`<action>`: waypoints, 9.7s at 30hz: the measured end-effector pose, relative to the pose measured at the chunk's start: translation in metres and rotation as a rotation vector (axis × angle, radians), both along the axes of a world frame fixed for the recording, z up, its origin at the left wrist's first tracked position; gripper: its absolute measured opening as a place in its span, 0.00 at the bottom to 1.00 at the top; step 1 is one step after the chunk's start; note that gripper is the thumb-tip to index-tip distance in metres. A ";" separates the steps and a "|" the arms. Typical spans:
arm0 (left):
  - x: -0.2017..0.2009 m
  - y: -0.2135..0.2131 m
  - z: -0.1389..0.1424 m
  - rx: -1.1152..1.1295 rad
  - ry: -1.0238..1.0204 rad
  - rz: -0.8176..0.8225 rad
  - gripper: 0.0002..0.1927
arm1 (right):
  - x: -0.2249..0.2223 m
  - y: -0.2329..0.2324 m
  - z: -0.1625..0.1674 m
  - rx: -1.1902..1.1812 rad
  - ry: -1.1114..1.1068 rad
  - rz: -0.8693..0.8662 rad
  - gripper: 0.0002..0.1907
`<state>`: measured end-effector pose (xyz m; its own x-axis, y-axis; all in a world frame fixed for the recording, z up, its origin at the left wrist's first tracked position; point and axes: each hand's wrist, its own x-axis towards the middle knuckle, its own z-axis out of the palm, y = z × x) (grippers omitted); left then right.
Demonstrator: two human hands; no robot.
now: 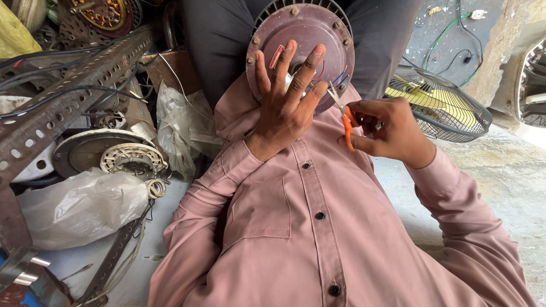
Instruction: The person connects a capacitor to a ceiling fan motor in their lap using a screwdriver. They use wire cutters to strip wires and secure the connections into a terminal block on the motor housing.
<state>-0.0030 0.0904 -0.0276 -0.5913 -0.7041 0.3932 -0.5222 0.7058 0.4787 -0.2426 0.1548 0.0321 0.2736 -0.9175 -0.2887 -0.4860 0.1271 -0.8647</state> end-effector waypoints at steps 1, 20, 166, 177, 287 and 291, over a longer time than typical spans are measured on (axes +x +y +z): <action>0.000 0.000 0.000 0.010 0.010 0.000 0.05 | 0.001 -0.002 -0.002 -0.013 0.000 0.000 0.24; -0.005 0.001 0.003 0.269 0.157 0.032 0.07 | 0.003 -0.002 -0.016 -0.144 0.038 0.036 0.22; -0.006 -0.009 0.014 0.122 0.080 0.095 0.07 | -0.031 -0.074 -0.006 -0.477 0.049 -0.049 0.17; 0.001 0.002 0.003 -0.032 0.106 0.043 0.08 | -0.006 -0.050 -0.004 -0.509 0.179 0.030 0.12; 0.013 0.002 0.036 0.170 0.215 0.103 0.05 | 0.041 -0.039 -0.010 -0.617 0.118 -0.017 0.09; 0.014 0.002 0.036 0.138 0.179 0.098 0.05 | 0.039 -0.042 -0.008 -0.586 0.135 -0.047 0.11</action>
<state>0.0115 0.0928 0.0082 -0.4476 -0.8088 0.3815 -0.4830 0.5777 0.6580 -0.2035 0.1127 0.0241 0.2247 -0.9445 0.2395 -0.6015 -0.3278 -0.7285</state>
